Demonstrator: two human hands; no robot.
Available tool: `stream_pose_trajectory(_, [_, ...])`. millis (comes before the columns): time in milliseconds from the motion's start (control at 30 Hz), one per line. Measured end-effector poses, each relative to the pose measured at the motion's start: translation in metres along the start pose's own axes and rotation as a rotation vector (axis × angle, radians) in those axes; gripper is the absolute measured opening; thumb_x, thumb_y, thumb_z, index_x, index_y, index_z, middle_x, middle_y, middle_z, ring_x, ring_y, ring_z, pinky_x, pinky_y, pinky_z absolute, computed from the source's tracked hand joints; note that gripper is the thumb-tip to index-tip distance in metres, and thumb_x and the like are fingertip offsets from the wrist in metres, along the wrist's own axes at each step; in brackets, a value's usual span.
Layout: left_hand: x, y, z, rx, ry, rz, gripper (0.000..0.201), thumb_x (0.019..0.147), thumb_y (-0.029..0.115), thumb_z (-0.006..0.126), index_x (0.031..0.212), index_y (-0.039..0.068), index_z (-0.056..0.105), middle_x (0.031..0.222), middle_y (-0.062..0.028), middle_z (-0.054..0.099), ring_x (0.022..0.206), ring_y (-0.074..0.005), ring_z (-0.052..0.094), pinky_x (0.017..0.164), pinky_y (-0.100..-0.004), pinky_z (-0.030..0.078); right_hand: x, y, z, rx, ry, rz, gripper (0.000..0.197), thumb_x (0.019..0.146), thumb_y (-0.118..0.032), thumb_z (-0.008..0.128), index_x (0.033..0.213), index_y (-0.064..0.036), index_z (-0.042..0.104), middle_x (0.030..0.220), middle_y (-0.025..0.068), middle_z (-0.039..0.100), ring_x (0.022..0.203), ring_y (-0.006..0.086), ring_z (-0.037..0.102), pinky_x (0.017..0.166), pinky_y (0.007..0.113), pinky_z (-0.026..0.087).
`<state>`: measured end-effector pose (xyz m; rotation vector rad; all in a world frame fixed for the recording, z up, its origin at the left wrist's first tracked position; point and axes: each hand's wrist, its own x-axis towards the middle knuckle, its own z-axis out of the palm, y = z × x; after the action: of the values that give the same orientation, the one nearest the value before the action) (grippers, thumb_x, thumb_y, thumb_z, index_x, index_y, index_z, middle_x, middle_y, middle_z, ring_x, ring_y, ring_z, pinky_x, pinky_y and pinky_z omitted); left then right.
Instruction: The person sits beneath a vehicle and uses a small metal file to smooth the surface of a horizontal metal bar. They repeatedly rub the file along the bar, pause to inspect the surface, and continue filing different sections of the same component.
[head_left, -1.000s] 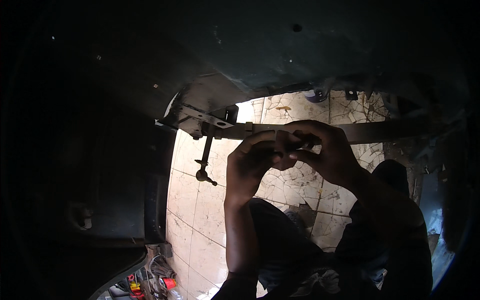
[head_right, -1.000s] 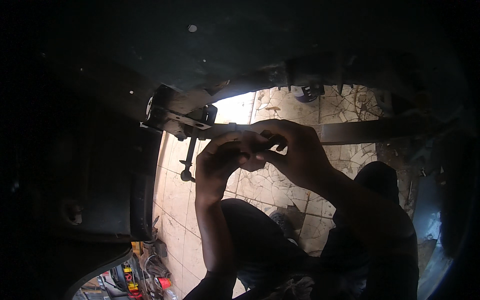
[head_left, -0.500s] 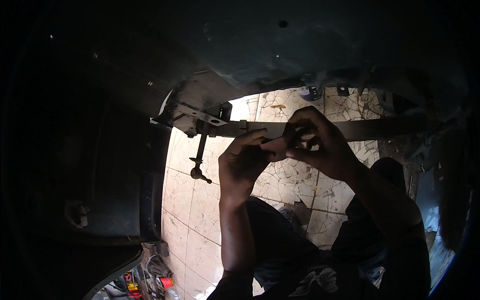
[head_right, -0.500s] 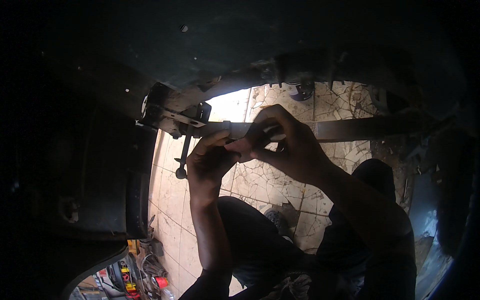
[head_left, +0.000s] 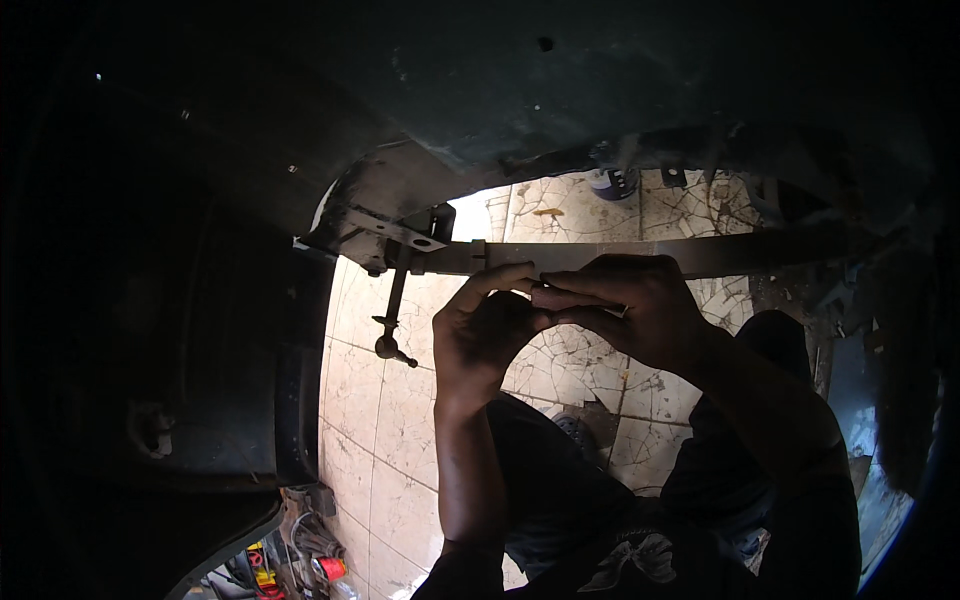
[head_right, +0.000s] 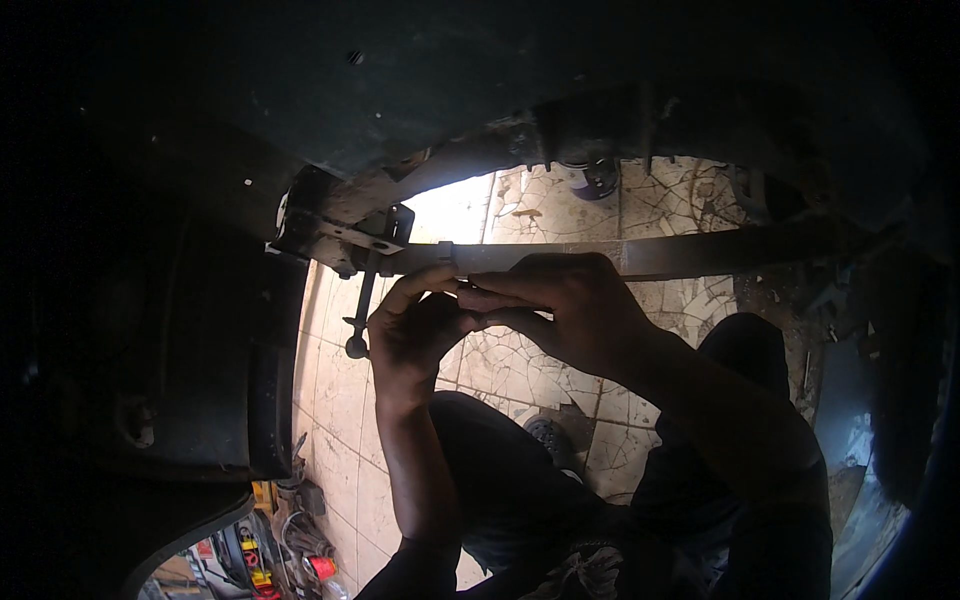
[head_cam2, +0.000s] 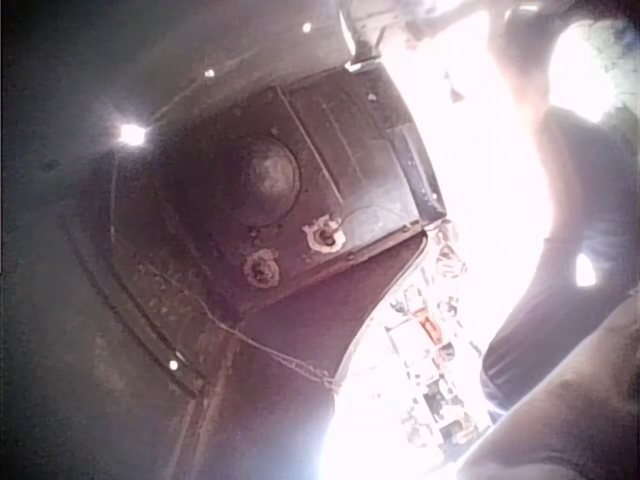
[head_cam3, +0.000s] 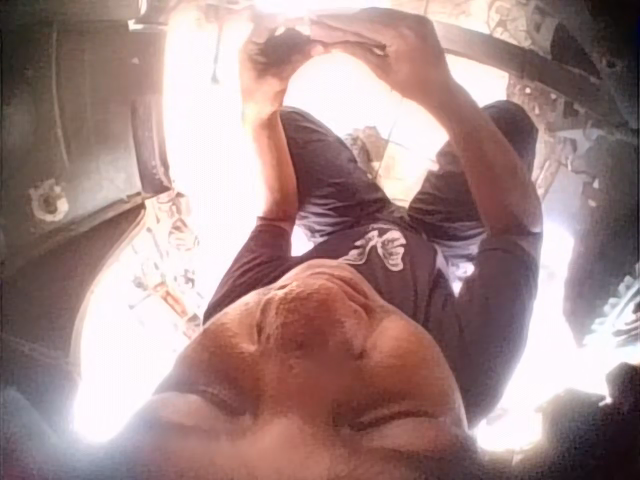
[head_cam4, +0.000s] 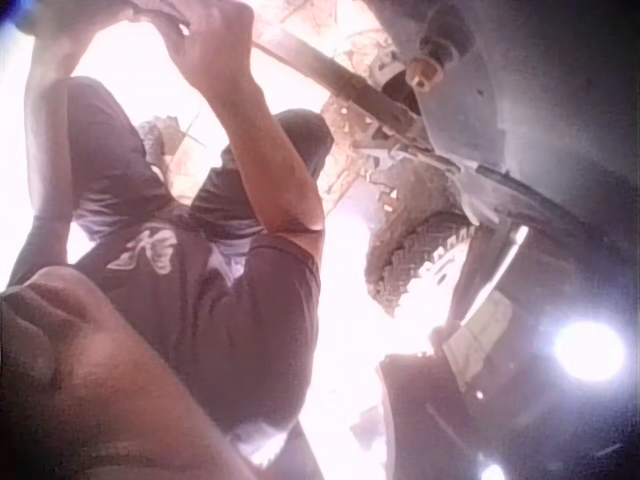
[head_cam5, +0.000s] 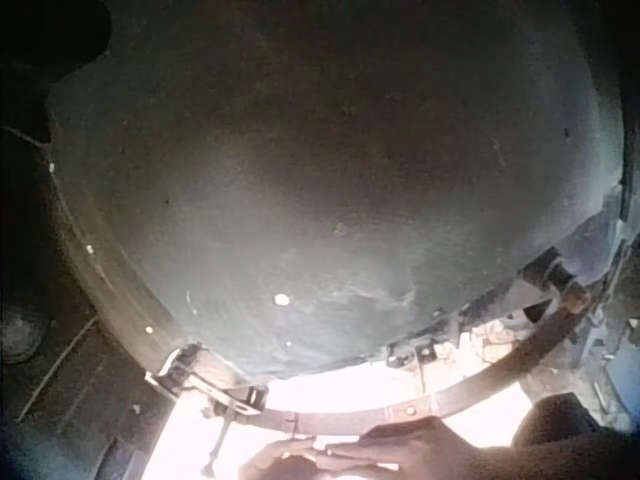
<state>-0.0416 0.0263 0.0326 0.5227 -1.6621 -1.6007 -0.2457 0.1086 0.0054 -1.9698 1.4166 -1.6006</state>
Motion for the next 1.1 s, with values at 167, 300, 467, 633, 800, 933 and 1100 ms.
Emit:
stream_pose_trajectory(167, [0.002, -0.005, 0.004, 0.313, -0.009, 0.143, 0.052, 0.085, -0.02, 0.079, 0.133, -0.003, 0.068, 0.125, -0.0136, 0.071, 0.106, -0.0235, 0.076, 0.093, -0.0358, 0.066, -0.003, 0.006, 0.002, 0.014, 0.008, 0.033, 0.039, 0.089, -0.02, 0.086, 0.126, -0.0113, 0.078, 0.101, 0.009, 0.082, 0.086, 0.0208, 0.081, 0.078, 0.034, 0.065])
stream_pose_trajectory(300, [0.001, -0.004, 0.007, 0.382, 0.02, 0.215, 0.047, 0.082, -0.017, 0.083, 0.125, 0.001, 0.074, 0.122, -0.0126, 0.072, 0.108, -0.0231, 0.075, 0.095, -0.0346, 0.065, -0.002, 0.006, 0.003, 0.054, 0.025, 0.025, 0.038, 0.089, -0.019, 0.086, 0.125, -0.0105, 0.078, 0.102, 0.0093, 0.082, 0.09, 0.0214, 0.081, 0.081, 0.035, 0.065])
stream_pose_trajectory(467, [0.0, 0.0, 0.008, 0.391, 0.066, 0.184, 0.039, 0.079, -0.014, 0.086, 0.114, 0.004, 0.082, 0.118, -0.0109, 0.073, 0.109, -0.0213, 0.073, 0.095, -0.0341, 0.064, 0.0, 0.0, 0.003, 0.048, 0.109, 0.015, 0.034, 0.09, -0.019, 0.086, 0.121, -0.0091, 0.078, 0.103, 0.0083, 0.082, 0.094, 0.0217, 0.081, 0.084, 0.035, 0.065])
stream_pose_trajectory(633, [-0.004, 0.001, 0.003, 0.465, 0.096, 0.219, 0.038, 0.079, -0.013, 0.087, 0.113, 0.005, 0.083, 0.118, -0.0101, 0.074, 0.108, -0.0207, 0.073, 0.093, -0.0328, 0.064, -0.001, 0.002, -0.001, -0.007, 0.014, 0.001, 0.031, 0.09, -0.019, 0.086, 0.119, -0.0088, 0.078, 0.101, 0.0067, 0.082, 0.093, 0.0216, 0.081, 0.084, 0.035, 0.065])
stream_pose_trajectory(800, [-0.003, 0.0, 0.001, 0.528, 0.071, 0.249, 0.039, 0.079, -0.012, 0.087, 0.114, 0.005, 0.083, 0.116, -0.0113, 0.076, 0.107, -0.0209, 0.074, 0.092, -0.0324, 0.064, 0.0, 0.01, 0.0, -0.073, -0.022, -0.071, 0.034, 0.088, -0.019, 0.087, 0.119, -0.0089, 0.079, 0.102, 0.007, 0.082, 0.091, 0.021, 0.08, 0.078, 0.035, 0.064])
stream_pose_trajectory(933, [0.0, -0.002, 0.003, 0.538, 0.067, 0.158, 0.035, 0.081, -0.01, 0.086, 0.114, 0.004, 0.083, 0.112, -0.0121, 0.08, 0.101, -0.0199, 0.077, 0.088, -0.0311, 0.063, -0.003, 0.018, 0.002, 0.011, -0.047, -0.003, 0.033, 0.088, -0.019, 0.087, 0.118, -0.0093, 0.08, 0.1, 0.0074, 0.081, 0.088, 0.021, 0.08, 0.076, 0.035, 0.064])
stream_pose_trajectory(1100, [-0.002, 0.001, 0.001, 0.657, 0.071, 0.152, 0.03, 0.083, -0.007, 0.086, 0.111, 0.005, 0.084, 0.101, -0.0096, 0.083, 0.091, -0.0176, 0.079, 0.084, -0.0292, 0.062, -0.002, 0.015, 0.002, 0.021, -0.048, 0.018, 0.028, 0.086, -0.017, 0.088, 0.112, -0.0077, 0.082, 0.098, 0.0084, 0.082, 0.085, 0.0209, 0.08, 0.075, 0.033, 0.064])
